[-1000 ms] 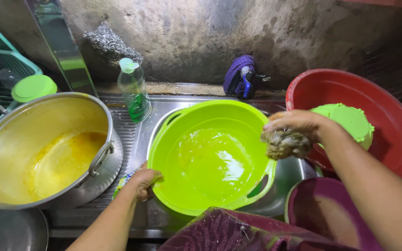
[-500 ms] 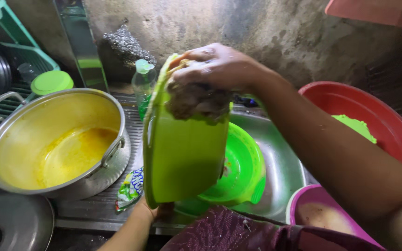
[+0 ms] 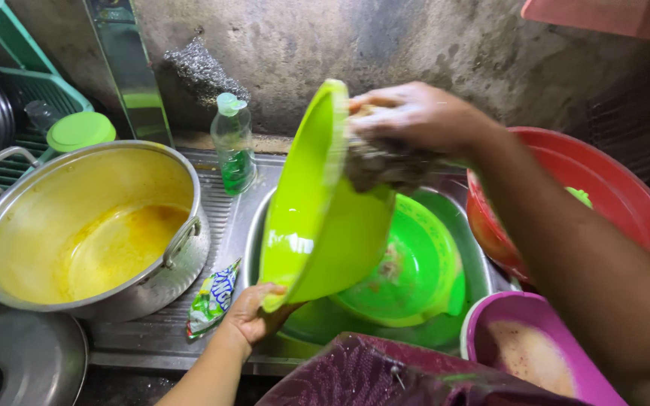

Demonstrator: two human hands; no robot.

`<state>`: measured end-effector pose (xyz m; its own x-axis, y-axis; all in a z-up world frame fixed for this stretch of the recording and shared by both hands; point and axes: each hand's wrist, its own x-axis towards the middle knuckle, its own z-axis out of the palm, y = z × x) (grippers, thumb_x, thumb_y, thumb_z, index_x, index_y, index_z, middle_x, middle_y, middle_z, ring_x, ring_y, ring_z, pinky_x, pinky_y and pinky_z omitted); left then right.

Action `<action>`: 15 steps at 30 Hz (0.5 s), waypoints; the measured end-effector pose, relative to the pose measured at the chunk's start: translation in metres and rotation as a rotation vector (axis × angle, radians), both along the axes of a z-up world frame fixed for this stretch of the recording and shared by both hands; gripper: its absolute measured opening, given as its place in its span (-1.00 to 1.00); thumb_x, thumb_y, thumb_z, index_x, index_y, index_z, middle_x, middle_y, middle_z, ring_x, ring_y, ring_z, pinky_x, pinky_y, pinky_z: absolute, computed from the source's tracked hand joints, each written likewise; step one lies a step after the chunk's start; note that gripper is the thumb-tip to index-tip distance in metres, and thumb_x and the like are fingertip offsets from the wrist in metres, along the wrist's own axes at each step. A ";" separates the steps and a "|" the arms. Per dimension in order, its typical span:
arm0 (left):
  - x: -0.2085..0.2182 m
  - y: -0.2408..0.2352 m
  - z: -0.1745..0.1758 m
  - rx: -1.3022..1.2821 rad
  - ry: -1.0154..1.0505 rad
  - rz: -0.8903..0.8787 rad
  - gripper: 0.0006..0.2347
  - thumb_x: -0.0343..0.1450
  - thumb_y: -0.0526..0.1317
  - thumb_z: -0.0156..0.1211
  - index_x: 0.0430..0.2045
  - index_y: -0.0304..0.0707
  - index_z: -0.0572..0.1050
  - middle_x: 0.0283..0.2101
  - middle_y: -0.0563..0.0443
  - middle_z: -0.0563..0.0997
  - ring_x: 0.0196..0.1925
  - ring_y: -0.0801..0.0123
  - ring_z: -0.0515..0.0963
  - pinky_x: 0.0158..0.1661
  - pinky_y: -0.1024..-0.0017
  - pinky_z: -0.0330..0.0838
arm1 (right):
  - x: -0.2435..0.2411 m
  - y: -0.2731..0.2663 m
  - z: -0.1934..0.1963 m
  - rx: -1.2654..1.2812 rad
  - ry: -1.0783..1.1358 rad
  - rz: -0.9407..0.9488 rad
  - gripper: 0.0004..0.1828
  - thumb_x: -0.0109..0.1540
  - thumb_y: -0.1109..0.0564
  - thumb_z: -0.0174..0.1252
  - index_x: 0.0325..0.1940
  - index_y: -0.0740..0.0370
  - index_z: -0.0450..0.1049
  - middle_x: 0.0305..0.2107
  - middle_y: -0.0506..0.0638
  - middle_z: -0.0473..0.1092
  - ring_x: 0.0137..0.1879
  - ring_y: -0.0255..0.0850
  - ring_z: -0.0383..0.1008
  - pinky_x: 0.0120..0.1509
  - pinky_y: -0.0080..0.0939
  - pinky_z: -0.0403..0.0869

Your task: The person stirs a green vegetable dish in a pan on a gas stove, then stirs a yellow liquid in a large pot. Afterward, they wash several plastic bowls and a pot in the sink using a sponge and running water.

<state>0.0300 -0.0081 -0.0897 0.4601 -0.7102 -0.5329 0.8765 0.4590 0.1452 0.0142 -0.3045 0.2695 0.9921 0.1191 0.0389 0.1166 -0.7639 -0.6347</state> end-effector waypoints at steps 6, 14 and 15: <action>0.010 -0.023 0.035 0.181 -0.222 0.025 -0.61 0.34 -0.54 -0.03 0.10 -0.48 0.35 0.05 -0.36 0.55 0.05 -0.13 0.60 0.09 -0.09 0.56 | -0.041 -0.065 -0.020 -0.082 -0.234 -0.547 -0.65 0.19 0.03 0.35 0.00 0.24 0.63 -0.17 0.13 0.62 -0.18 -0.19 0.62 -0.05 -0.16 0.57; -0.003 -0.048 0.121 0.397 -0.474 0.014 -0.73 0.39 -0.40 0.02 -0.02 -0.41 0.49 -0.12 -0.27 0.65 -0.14 -0.07 0.68 -0.15 -0.28 0.57 | -0.009 -0.052 -0.090 -0.156 -0.575 -0.274 -0.75 0.20 0.04 0.35 -0.17 0.27 0.61 -0.30 0.18 0.55 -0.28 -0.09 0.60 -0.16 -0.03 0.58; -0.009 -0.048 0.130 0.409 -0.483 0.023 -0.74 0.39 -0.40 0.05 -0.04 -0.43 0.50 -0.14 -0.28 0.66 -0.17 -0.07 0.68 -0.17 -0.27 0.58 | -0.006 -0.050 -0.106 -0.157 -0.537 -0.188 -0.74 0.18 0.04 0.36 -0.18 0.26 0.62 -0.32 0.20 0.55 -0.26 -0.06 0.60 -0.11 0.00 0.57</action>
